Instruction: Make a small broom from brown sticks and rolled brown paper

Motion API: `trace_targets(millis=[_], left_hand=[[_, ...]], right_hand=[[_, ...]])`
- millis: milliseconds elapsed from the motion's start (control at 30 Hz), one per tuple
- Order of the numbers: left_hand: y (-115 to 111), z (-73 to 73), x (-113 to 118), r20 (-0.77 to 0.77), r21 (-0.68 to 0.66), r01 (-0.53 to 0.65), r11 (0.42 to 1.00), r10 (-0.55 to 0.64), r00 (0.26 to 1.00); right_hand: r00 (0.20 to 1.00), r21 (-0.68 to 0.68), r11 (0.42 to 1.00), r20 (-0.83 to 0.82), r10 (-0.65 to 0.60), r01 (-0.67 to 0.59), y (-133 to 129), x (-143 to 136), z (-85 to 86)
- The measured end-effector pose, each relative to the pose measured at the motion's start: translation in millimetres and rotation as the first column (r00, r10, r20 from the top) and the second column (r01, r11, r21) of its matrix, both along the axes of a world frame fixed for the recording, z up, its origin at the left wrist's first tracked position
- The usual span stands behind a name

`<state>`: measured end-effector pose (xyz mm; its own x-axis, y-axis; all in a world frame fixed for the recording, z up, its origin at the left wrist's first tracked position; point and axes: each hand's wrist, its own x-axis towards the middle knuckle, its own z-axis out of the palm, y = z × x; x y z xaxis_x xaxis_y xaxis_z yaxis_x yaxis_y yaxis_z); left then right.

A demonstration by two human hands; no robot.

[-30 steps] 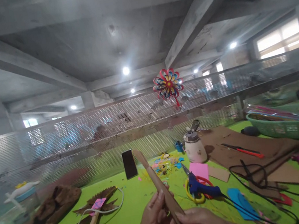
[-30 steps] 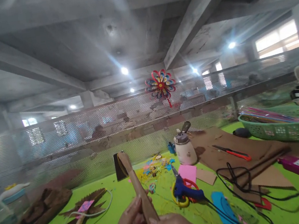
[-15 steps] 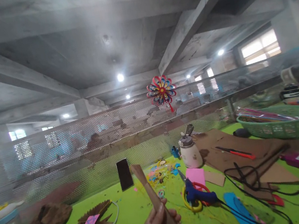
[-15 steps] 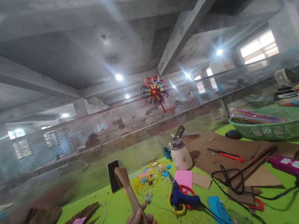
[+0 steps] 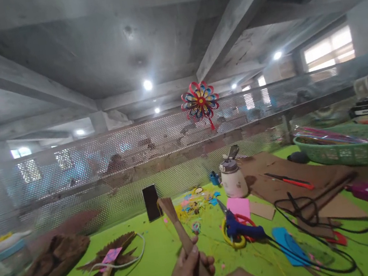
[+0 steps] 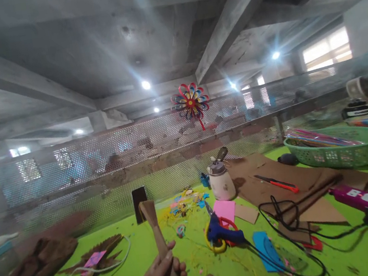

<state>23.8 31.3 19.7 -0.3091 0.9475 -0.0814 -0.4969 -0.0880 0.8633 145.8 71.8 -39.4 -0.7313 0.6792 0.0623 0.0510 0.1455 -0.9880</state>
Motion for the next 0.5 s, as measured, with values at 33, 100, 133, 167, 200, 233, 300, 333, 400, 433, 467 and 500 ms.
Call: trace_targets(millis=[33, 100, 133, 167, 200, 233, 300, 333, 400, 433, 467, 500], left_hand=[[-1.0, 0.8, 2.0, 0.002, -0.014, 0.008, 1.0, -0.008, 1.0], [-3.8, 3.2, 6.6, -0.003, -0.057, 0.037, 0.998, -0.037, 0.999], [-5.4, 4.6, 9.0, -0.003, -0.069, 0.052, 0.996, -0.053, 0.999], [-7.1, 6.0, 11.2, -0.009, -0.073, 0.07, 0.995, -0.07, 0.997], [-8.7, 7.4, 13.1, -0.009, -0.077, 0.087, 0.993, -0.088, 0.996], [-10.2, 8.7, 14.7, -0.006, -0.09, 0.1, 0.991, -0.101, 0.995], [-12.3, 10.9, 17.2, -0.004, -0.105, 0.122, 0.987, -0.123, 0.992], [-12.9, 11.5, 18.2, -0.014, -0.109, 0.124, 0.986, -0.126, 0.992], [-13.5, 11.3, 20.0, -0.045, -0.117, 0.13, 0.985, -0.136, 0.99], [-13.3, 10.4, 20.8, -0.067, -0.11, 0.131, 0.985, -0.139, 0.988], [-13.0, 8.9, 21.8, -0.096, -0.099, 0.133, 0.986, -0.143, 0.985], [-12.4, 6.8, 23.0, -0.131, -0.082, 0.133, 0.988, -0.143, 0.981]], right_hand=[[1.0, 0.032, 0.999, -0.006, -0.006, 0.007, -4.4, 1.3, 2.1], [1.0, 0.052, 0.999, -0.011, 0.0, 0.0, -14.5, 5.5, 5.9], [1.0, 0.048, 0.999, 0.002, -0.005, 0.005, -19.2, 8.1, 7.5], [1.0, 0.055, 0.998, 0.017, -0.021, 0.02, -23.2, 10.9, 9.1], [0.999, 0.082, 0.996, 0.022, -0.035, 0.034, -26.2, 13.6, 10.8], [0.998, 0.135, 0.989, 0.021, -0.056, 0.053, -28.0, 16.0, 12.5], [0.996, 0.284, 0.956, 0.025, -0.087, 0.077, -28.5, 19.7, 15.6], [0.995, 0.326, 0.943, 0.041, -0.092, 0.074, -27.9, 20.9, 16.7], [0.99, 0.372, 0.925, 0.073, -0.119, 0.084, -26.5, 22.5, 18.0], [0.986, 0.386, 0.917, 0.086, -0.143, 0.1, -26.3, 23.2, 18.2], [0.981, 0.402, 0.908, 0.094, -0.172, 0.121, -26.5, 23.9, 18.2], [0.975, 0.422, 0.895, 0.097, -0.202, 0.143, -27.1, 24.6, 18.2]])
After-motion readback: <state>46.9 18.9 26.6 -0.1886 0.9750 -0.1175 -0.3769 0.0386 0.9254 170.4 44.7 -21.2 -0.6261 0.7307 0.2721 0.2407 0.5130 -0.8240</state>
